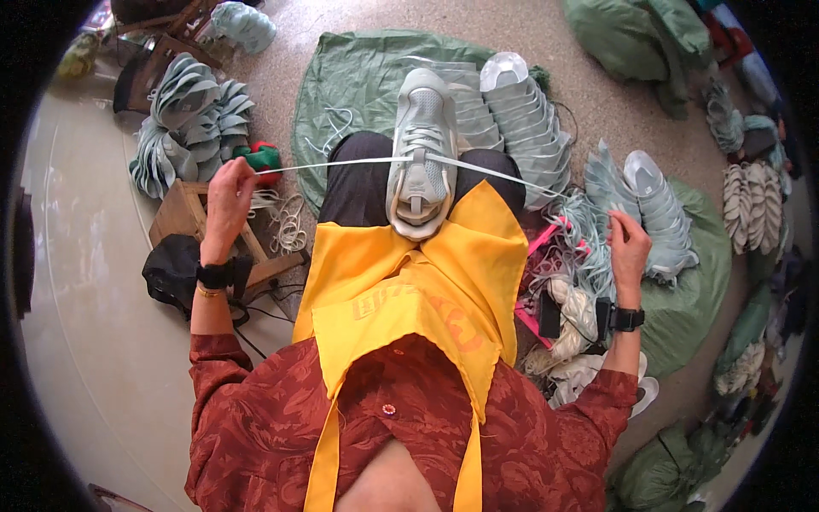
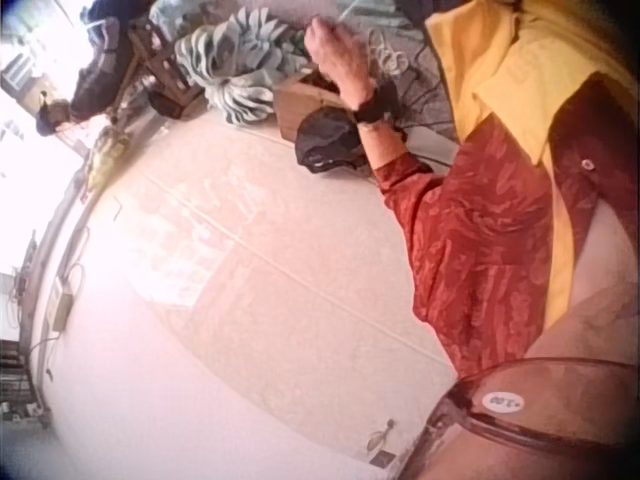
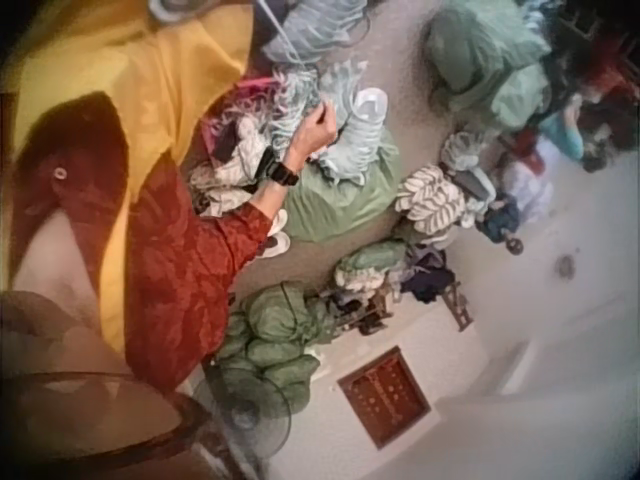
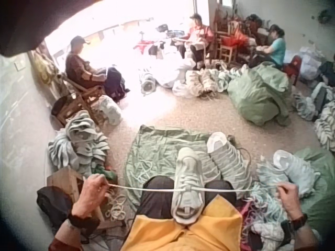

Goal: Lacing a white athletic shoe in a shoe manufacturing facility.

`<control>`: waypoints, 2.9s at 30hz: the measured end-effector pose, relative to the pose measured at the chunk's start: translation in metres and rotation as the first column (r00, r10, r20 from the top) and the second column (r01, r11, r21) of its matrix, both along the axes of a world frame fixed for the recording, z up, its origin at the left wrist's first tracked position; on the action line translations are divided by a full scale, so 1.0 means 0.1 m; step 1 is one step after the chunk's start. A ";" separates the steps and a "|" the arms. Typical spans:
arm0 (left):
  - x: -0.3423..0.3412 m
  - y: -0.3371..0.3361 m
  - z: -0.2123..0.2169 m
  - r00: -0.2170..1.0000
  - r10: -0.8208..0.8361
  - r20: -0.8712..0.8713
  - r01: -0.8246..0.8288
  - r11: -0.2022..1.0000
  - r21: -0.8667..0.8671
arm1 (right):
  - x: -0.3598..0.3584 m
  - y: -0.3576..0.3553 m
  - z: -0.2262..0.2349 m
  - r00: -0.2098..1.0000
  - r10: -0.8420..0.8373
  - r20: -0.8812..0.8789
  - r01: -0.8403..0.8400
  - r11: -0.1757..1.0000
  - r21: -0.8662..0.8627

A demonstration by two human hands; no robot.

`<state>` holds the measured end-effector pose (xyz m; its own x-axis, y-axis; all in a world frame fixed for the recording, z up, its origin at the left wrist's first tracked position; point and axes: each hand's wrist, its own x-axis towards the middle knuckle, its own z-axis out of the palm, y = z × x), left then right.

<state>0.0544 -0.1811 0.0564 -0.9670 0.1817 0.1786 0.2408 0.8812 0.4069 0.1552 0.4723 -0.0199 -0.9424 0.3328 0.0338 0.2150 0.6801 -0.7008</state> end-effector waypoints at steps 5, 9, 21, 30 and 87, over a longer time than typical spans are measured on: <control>-0.08 -0.38 0.13 0.995 0.098 -0.011 -0.098 0.993 -0.060 | 0.06 0.20 -0.08 0.999 -0.031 0.010 0.030 0.999 0.034; -0.13 -0.58 0.20 0.984 0.176 -0.035 -0.178 0.982 -0.059 | 0.06 0.35 -0.08 0.999 -0.053 0.013 0.052 0.996 0.066; -0.20 -0.98 0.29 0.968 0.250 -0.022 -0.251 0.960 -0.123 | 0.01 0.50 -0.06 0.993 -0.064 0.101 0.050 0.989 0.137; -0.30 -1.12 0.25 0.975 0.170 -0.147 -0.202 0.949 -0.241 | -0.02 0.54 -0.39 0.978 -0.003 0.206 -0.005 0.999 0.036; -0.07 1.66 -0.68 0.882 -0.268 0.388 -0.295 0.329 0.897 | -0.96 -2.40 0.08 0.959 0.266 -0.100 -0.277 0.793 -0.543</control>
<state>0.0479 -0.0151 -0.0120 -0.9719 0.1573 -0.1749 -0.1978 -0.1435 0.9697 0.0589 0.2322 -0.0119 -0.9978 0.0317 -0.0577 0.0632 0.2123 -0.9752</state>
